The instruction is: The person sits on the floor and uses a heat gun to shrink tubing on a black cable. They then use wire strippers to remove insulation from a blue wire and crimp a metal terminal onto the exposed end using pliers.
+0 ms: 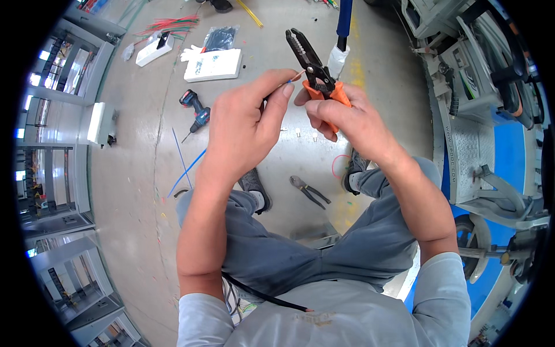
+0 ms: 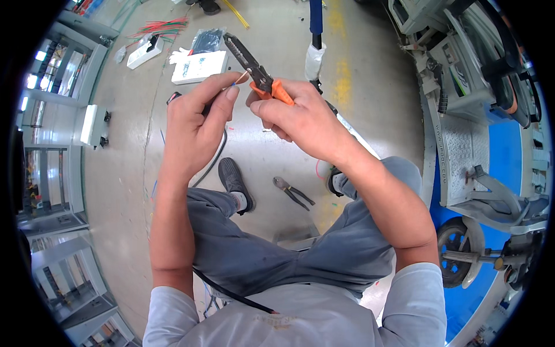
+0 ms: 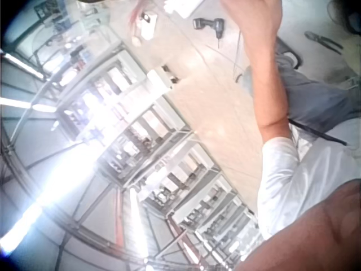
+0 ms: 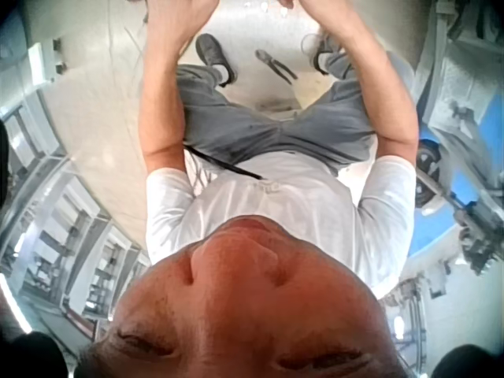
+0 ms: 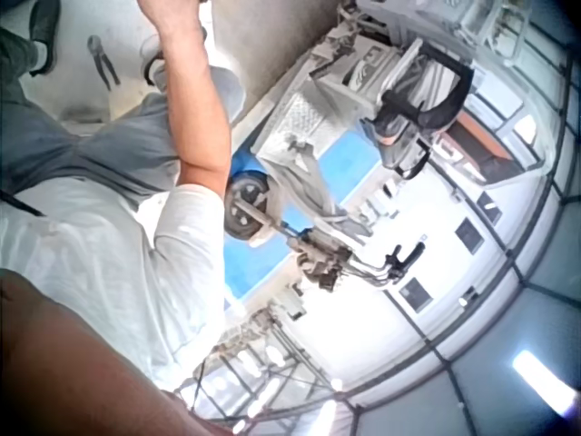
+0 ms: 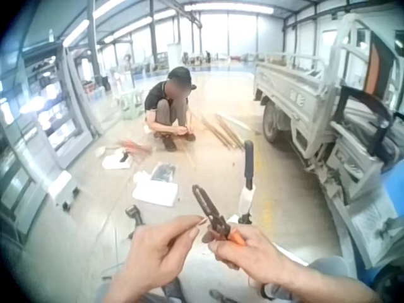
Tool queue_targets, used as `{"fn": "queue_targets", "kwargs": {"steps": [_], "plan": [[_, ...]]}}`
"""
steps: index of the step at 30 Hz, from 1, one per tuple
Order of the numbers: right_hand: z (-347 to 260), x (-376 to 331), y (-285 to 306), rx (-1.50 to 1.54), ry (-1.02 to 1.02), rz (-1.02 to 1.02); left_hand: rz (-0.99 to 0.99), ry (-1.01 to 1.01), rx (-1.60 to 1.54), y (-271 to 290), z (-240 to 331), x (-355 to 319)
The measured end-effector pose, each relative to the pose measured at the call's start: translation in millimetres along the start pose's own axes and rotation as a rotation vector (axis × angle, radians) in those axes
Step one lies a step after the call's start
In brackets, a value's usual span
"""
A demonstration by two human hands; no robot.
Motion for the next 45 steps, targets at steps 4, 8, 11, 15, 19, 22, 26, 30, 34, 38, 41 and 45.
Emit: {"fn": "queue_targets", "kwargs": {"steps": [4,8,11,15,19,22,26,30,34,38,41,45], "plan": [[0.4,2.9,1.4,-0.124,0.047,0.056,-0.012,-0.011,0.031,-0.6,-1.7,-1.3],[5.7,3.4,-1.9,-0.121,-0.022,0.018,-0.019,0.001,0.046,-2.6,-4.1,-1.7],[10.0,4.6,-3.7,-0.13,-0.025,0.019,-0.027,0.036,0.03,-5.0,-8.5,-2.3],[14.9,4.8,-8.3,-0.137,-0.05,0.014,-0.041,0.081,-0.008,-6.9,-15.3,-4.4],[17.2,5.6,-8.0,-0.112,-0.055,-0.006,-0.042,0.081,-0.016,-7.4,-16.6,-4.6],[17.1,5.4,-9.8,-0.067,-0.065,-0.013,-0.044,0.083,-0.016,-7.1,-17.0,-4.9],[16.5,6.5,-9.8,-0.099,-0.026,0.017,-0.086,0.119,-0.006,-7.7,-18.9,-4.4],[15.9,6.4,-10.3,-0.108,-0.031,0.005,-0.101,0.167,-0.065,-8.3,-22.4,-5.7],[17.1,5.8,-9.3,-0.076,-0.068,-0.011,-0.103,0.159,-0.066,-8.7,-23.1,-4.8],[15.8,5.4,-9.5,-0.076,-0.068,-0.022,-0.101,0.152,-0.064,-8.8,-22.3,-4.3],[15.8,5.3,-9.2,-0.093,-0.066,-0.017,-0.103,0.148,-0.057,-8.6,-21.7,-4.6],[13.9,6.6,-9.3,-0.178,-0.012,0.019,-0.105,0.162,-0.068,-9.7,-23.3,-5.0]]}}
Point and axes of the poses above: each hand's wrist, its own x-axis towards the middle knuckle, its own y-axis out of the back of the hand, z = x × y, the point moved 8 cm from there along x, towards the middle knuckle, and after that the axes turned 1 degree about -y, right-handed, at the moved point
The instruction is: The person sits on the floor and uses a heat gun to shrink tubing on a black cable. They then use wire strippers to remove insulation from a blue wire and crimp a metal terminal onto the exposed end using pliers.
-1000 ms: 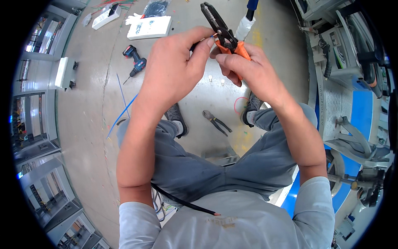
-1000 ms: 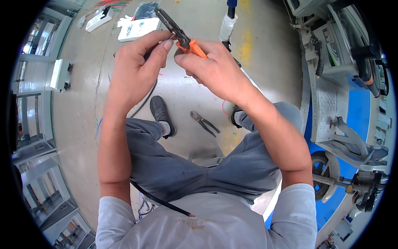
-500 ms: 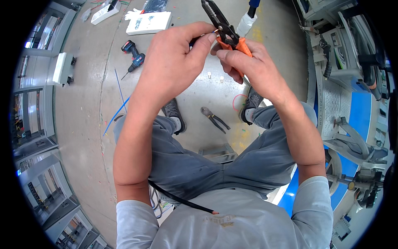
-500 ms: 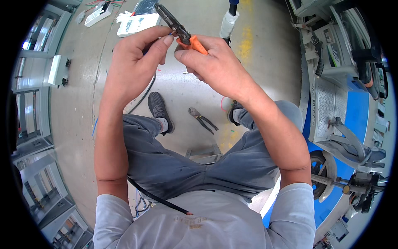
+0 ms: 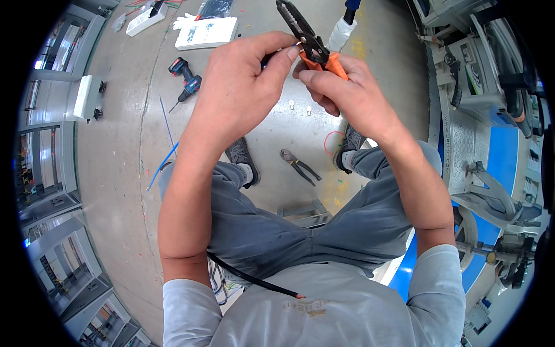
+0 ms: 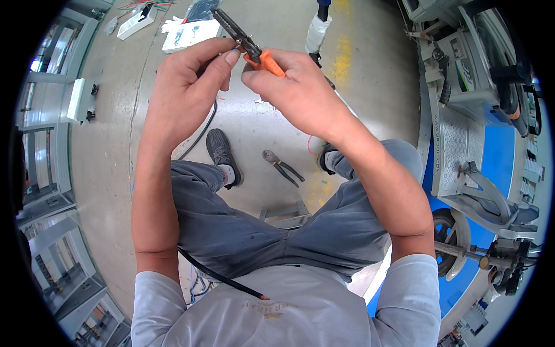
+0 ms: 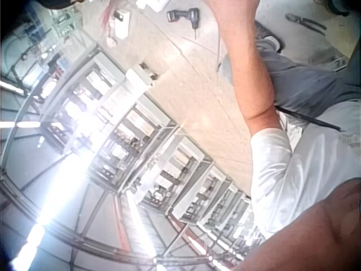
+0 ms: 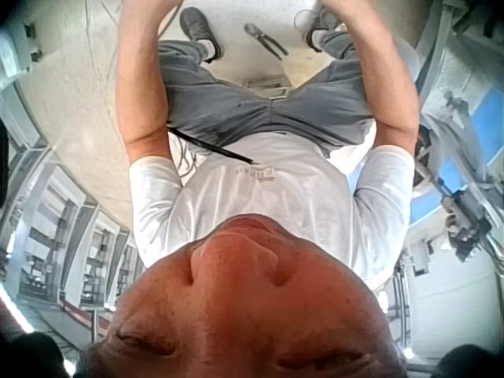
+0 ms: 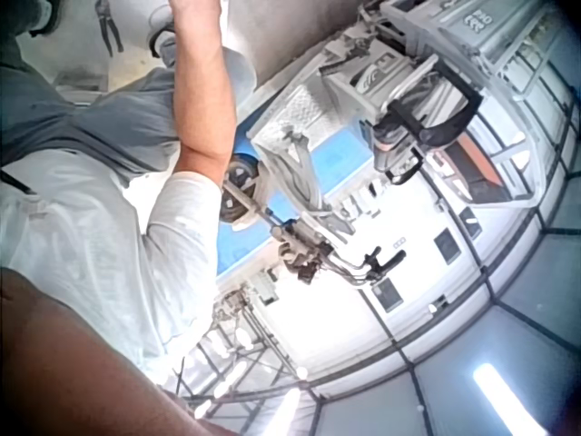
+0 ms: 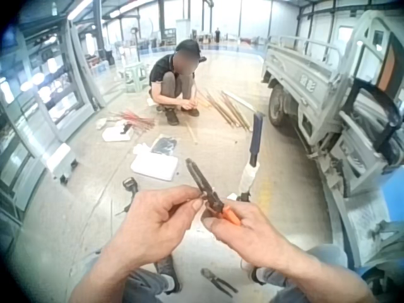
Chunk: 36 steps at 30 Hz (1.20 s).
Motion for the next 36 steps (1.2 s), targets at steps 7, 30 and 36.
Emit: {"fn": "queue_targets", "kwargs": {"steps": [7,30,36], "plan": [[1.0,0.3,0.6,-0.081,0.0,0.02,0.003,0.003,-0.015,-0.5,-1.4,0.2],[3.6,-2.9,-0.7,0.011,-0.054,-0.059,-0.083,0.037,-0.2,-1.8,-3.1,-1.5],[5.9,-1.4,1.7,-0.036,-0.052,-0.042,-0.091,0.052,-0.171,-2.7,-3.6,-0.8]]}}
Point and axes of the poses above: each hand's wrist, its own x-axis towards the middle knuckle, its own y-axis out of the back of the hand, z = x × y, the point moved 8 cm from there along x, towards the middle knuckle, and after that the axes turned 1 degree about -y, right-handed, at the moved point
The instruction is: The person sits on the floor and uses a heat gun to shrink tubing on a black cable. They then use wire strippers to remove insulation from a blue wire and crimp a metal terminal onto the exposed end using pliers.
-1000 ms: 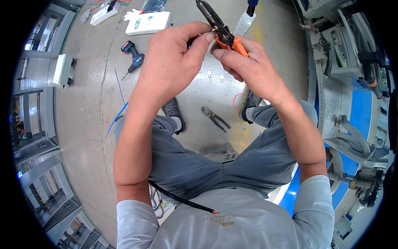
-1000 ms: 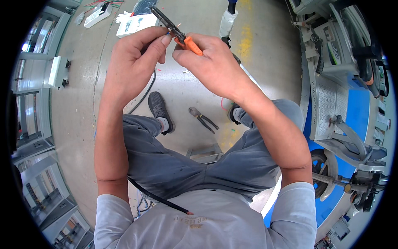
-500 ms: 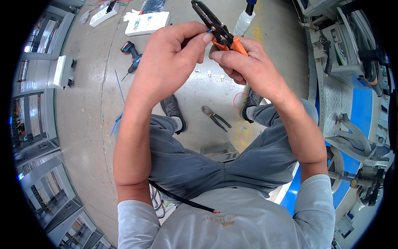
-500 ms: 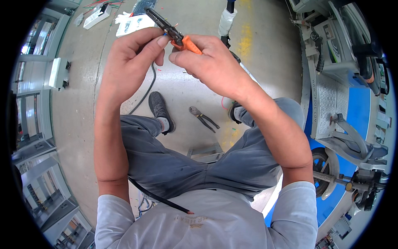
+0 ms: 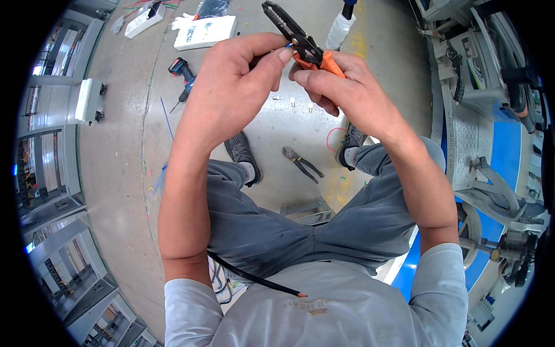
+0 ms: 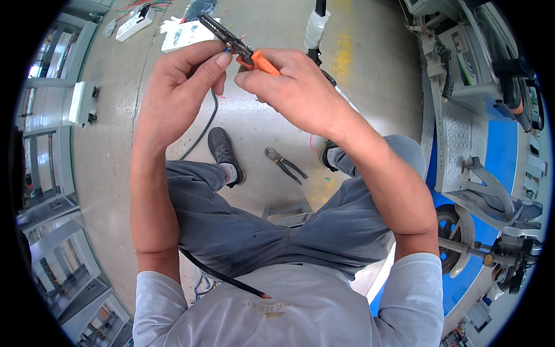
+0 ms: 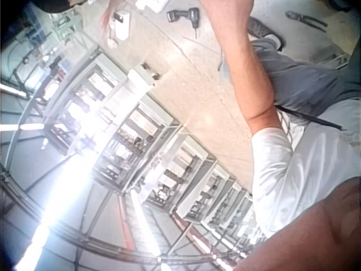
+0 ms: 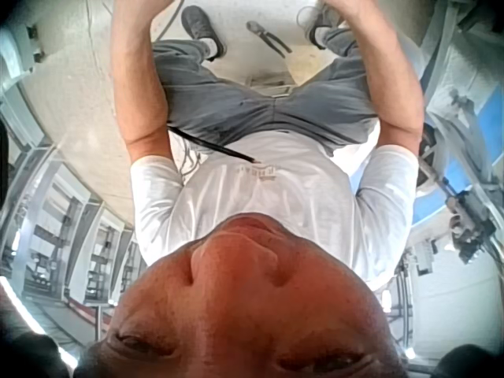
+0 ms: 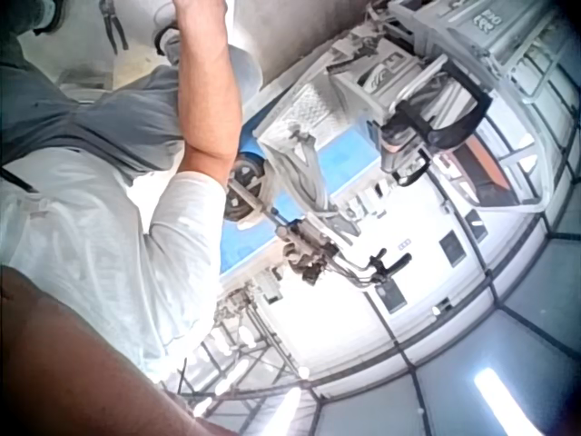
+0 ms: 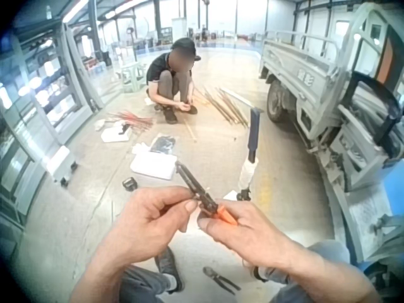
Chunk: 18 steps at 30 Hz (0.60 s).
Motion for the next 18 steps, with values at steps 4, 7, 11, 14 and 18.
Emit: {"fn": "queue_targets", "kwargs": {"steps": [4,7,11,14,18], "plan": [[-0.6,-0.6,0.2,0.0,-0.011,-0.017,-0.005,-0.008,-0.006,-0.5,-1.0,0.2],[-1.3,-1.9,0.3,-0.006,-0.016,-0.008,-0.006,-0.008,-0.025,-1.0,-1.6,0.2],[-1.2,-2.9,-1.9,0.011,-0.012,-0.035,-0.029,-0.009,-0.044,-1.8,-1.9,0.6],[-4.2,-4.1,-6.8,0.026,-0.013,-0.065,-0.043,-0.016,-0.032,-0.6,-2.6,0.6],[-4.5,-3.7,-6.3,-0.004,-0.003,-0.081,-0.042,-0.016,-0.002,-0.4,-1.3,0.7]]}}
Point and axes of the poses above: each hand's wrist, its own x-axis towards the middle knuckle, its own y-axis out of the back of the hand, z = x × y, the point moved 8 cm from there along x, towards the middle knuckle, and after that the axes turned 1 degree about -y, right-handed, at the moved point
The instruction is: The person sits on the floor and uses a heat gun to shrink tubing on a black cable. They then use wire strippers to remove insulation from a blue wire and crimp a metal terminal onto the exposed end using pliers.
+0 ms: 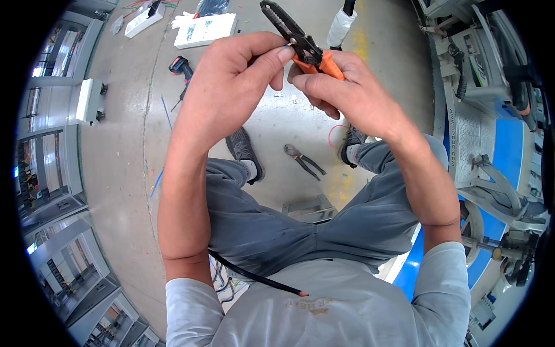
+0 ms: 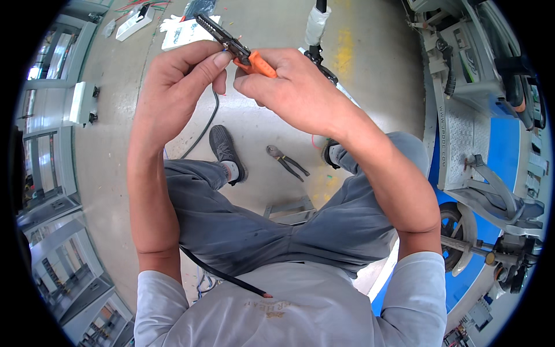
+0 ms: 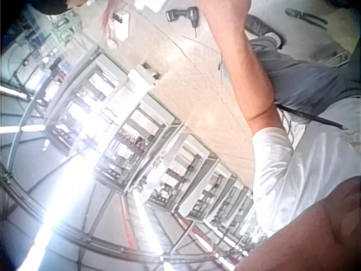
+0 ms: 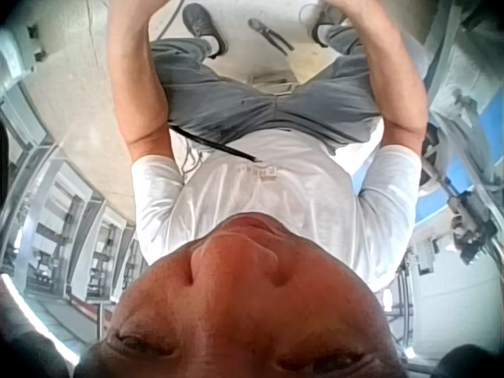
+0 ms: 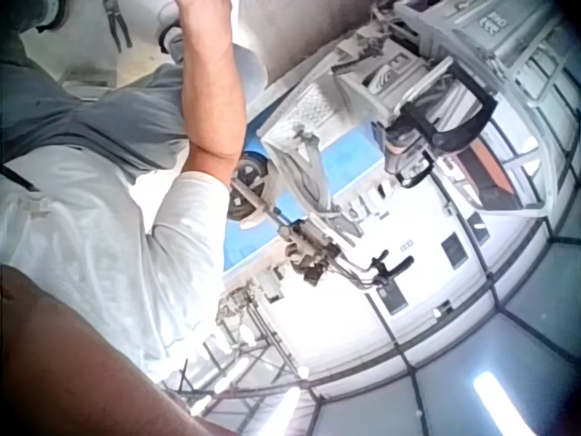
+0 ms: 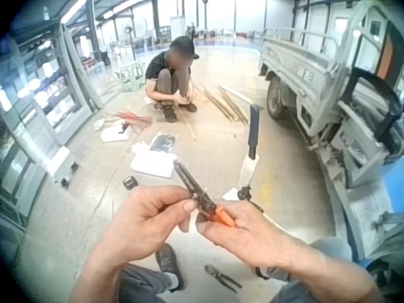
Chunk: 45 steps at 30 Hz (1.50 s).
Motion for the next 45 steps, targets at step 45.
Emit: {"fn": "queue_targets", "kwargs": {"steps": [45], "plan": [[-30.8,-23.1,-6.1,0.291,0.036,-0.27,-0.051,-0.306,-0.304,13.6,21.5,-5.7]]}}
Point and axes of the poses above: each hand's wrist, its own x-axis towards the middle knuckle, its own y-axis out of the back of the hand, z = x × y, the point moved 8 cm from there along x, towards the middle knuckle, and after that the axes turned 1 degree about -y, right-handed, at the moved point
